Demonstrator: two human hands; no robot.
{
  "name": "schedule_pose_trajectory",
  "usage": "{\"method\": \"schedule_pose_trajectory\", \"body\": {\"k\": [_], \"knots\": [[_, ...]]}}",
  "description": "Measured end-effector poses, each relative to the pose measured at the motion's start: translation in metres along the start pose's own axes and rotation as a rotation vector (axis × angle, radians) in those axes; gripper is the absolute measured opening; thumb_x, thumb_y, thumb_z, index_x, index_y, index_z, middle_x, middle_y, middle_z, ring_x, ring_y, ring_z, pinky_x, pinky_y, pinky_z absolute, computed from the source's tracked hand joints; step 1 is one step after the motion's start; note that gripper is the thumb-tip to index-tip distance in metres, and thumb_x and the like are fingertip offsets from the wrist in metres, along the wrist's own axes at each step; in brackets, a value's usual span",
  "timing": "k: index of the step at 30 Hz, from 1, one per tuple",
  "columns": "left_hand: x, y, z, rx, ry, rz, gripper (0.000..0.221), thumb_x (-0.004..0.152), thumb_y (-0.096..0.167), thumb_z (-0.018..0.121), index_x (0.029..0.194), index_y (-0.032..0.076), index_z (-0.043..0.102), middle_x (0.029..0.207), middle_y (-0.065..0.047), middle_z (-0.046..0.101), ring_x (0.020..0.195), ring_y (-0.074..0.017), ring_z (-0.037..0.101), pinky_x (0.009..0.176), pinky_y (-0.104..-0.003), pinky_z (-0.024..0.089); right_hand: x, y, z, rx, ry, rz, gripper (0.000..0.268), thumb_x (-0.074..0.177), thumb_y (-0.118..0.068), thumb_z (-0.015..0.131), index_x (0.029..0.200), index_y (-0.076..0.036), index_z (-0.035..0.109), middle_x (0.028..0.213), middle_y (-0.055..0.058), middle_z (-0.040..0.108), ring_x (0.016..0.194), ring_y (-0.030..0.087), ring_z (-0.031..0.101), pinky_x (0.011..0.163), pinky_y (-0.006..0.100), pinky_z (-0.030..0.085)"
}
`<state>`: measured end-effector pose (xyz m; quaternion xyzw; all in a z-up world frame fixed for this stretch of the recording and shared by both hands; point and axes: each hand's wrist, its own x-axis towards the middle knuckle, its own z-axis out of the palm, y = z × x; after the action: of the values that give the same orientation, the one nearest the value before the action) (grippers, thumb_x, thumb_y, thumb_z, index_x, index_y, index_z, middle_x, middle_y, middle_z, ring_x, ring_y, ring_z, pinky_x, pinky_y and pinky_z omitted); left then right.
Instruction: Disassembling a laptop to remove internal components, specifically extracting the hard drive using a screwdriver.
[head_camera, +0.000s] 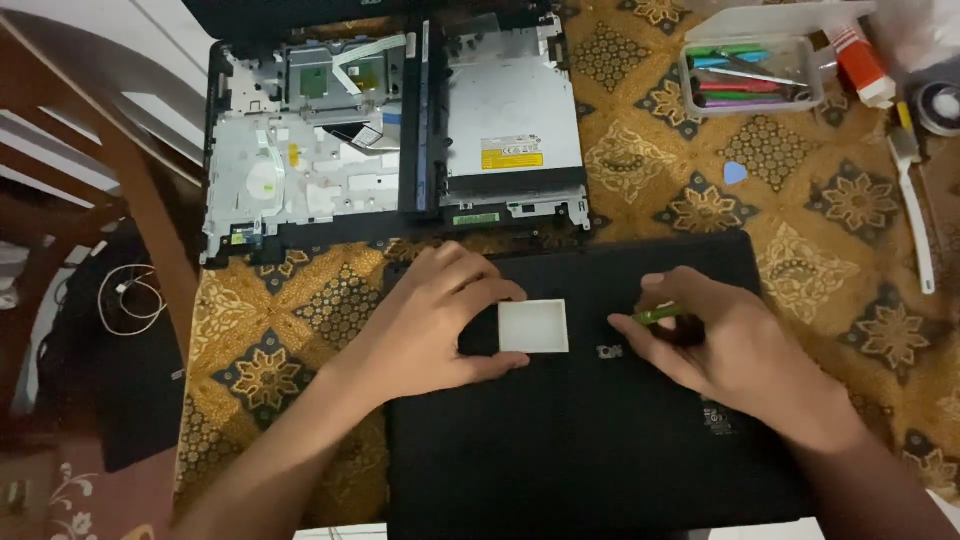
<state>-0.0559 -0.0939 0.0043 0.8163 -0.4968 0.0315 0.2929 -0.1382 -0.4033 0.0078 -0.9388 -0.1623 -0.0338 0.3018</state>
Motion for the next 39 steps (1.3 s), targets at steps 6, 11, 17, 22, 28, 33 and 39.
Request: {"method": "schedule_pose_trajectory", "body": {"k": [6,11,17,22,28,33,39], "knots": [[0.0,-0.001,0.001,-0.007,0.018,0.004,0.055,0.086,0.049,0.08,0.121,0.009,0.067,0.112,-0.011,0.064,0.105,-0.0295,0.058,0.089,-0.043,0.044,0.002,0.002,-0.001,-0.031,-0.013,-0.072,0.044,0.084,-0.027,0.081,0.114,-0.006,0.055,0.079,0.008,0.075,0.066,0.019,0.078,0.062,0.031,0.064],[-0.001,-0.001,0.001,-0.019,0.0,-0.012,0.054,0.087,0.05,0.079,0.122,0.011,0.067,0.114,-0.009,0.064,0.107,-0.0286,0.057,0.088,-0.043,0.043,0.003,0.0,0.001,-0.056,0.021,-0.039,0.045,0.084,-0.029,0.082,0.115,-0.004,0.062,0.079,0.007,0.072,0.056,0.017,0.07,0.054,0.028,0.058],[0.001,0.001,-0.001,-0.029,-0.02,-0.023,0.054,0.087,0.049,0.079,0.122,0.01,0.067,0.112,-0.009,0.064,0.105,-0.0283,0.057,0.089,-0.043,0.044,0.004,-0.003,-0.002,0.022,0.023,-0.182,0.054,0.084,-0.021,0.081,0.127,-0.008,0.05,0.099,0.01,0.074,0.089,0.023,0.08,0.076,0.034,0.063],[0.001,-0.001,0.001,-0.029,-0.003,-0.012,0.056,0.086,0.049,0.08,0.123,0.01,0.067,0.113,-0.01,0.064,0.107,-0.029,0.058,0.09,-0.044,0.044,0.008,-0.005,-0.009,0.081,-0.06,-0.232,0.04,0.091,-0.017,0.074,0.126,-0.015,0.056,0.091,0.005,0.069,0.075,0.019,0.073,0.065,0.032,0.054],[0.001,0.001,0.0,-0.025,-0.02,-0.024,0.056,0.085,0.049,0.08,0.122,0.009,0.068,0.112,-0.009,0.064,0.106,-0.0287,0.058,0.088,-0.043,0.043,0.01,0.005,-0.007,0.095,-0.029,-0.177,0.034,0.085,-0.022,0.077,0.117,-0.014,0.065,0.099,0.003,0.077,0.085,0.017,0.08,0.068,0.027,0.062],[0.0,0.002,-0.001,-0.017,-0.017,-0.019,0.057,0.087,0.051,0.076,0.124,0.009,0.067,0.112,-0.011,0.064,0.107,-0.0304,0.058,0.089,-0.045,0.044,0.006,0.014,0.002,0.043,0.085,-0.306,0.069,0.092,-0.029,0.076,0.149,-0.031,0.037,0.108,0.006,0.063,0.085,0.018,0.071,0.065,0.031,0.058],[0.002,0.007,-0.004,-0.002,-0.069,-0.011,0.06,0.085,0.057,0.074,0.123,0.012,0.068,0.112,-0.009,0.064,0.105,-0.027,0.057,0.087,-0.041,0.043,0.007,0.008,0.002,0.051,0.257,-0.26,0.046,0.081,-0.021,0.084,0.118,-0.005,0.064,0.1,0.008,0.078,0.09,0.019,0.079,0.076,0.027,0.066]]}}
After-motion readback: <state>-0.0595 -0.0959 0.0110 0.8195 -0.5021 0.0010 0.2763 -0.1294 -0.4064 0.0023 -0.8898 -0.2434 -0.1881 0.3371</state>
